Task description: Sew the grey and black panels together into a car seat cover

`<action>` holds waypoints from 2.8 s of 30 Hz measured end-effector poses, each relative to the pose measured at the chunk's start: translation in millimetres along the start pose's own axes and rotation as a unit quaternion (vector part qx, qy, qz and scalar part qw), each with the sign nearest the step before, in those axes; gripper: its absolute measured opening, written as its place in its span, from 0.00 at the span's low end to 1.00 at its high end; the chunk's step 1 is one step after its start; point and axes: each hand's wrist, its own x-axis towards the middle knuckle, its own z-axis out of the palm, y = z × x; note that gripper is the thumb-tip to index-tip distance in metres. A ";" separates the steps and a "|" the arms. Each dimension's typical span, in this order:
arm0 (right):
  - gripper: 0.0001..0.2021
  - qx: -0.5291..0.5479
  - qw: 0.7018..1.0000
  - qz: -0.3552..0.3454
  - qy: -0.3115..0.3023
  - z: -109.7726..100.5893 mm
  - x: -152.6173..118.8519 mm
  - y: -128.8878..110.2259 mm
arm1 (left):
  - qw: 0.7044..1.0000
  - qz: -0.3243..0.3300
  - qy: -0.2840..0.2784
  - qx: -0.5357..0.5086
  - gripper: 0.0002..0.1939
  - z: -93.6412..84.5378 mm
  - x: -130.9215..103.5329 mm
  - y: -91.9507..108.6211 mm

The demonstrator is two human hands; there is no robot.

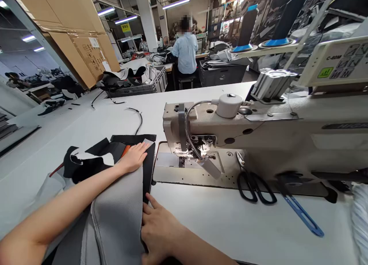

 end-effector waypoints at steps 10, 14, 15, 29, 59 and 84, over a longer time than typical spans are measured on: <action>0.08 -0.096 0.982 0.034 0.157 47.0 26.8 -8.1 | 0.998 0.046 -0.012 -0.035 0.27 -7.0 32.4 -2.5; 0.08 -0.127 0.979 -0.019 0.159 58.7 15.9 -16.3 | 0.997 0.005 0.041 0.066 0.27 -1.1 5.0 6.2; 0.08 -0.145 0.973 -0.026 0.178 59.2 8.9 -18.6 | 0.995 -0.002 0.049 0.082 0.27 0.6 -3.2 10.1; 0.10 -0.151 0.947 0.142 0.246 31.4 -39.4 -23.7 | 0.997 0.028 0.064 0.021 0.18 3.7 -37.7 82.1; 0.17 -0.140 0.922 0.152 0.328 30.1 -85.4 -33.2 | 0.987 0.113 0.029 0.108 0.21 -1.3 -27.3 164.4; 0.12 -0.141 0.938 0.159 0.272 22.2 -88.3 -29.1 | 0.995 0.044 0.063 0.063 0.20 7.5 -23.4 176.6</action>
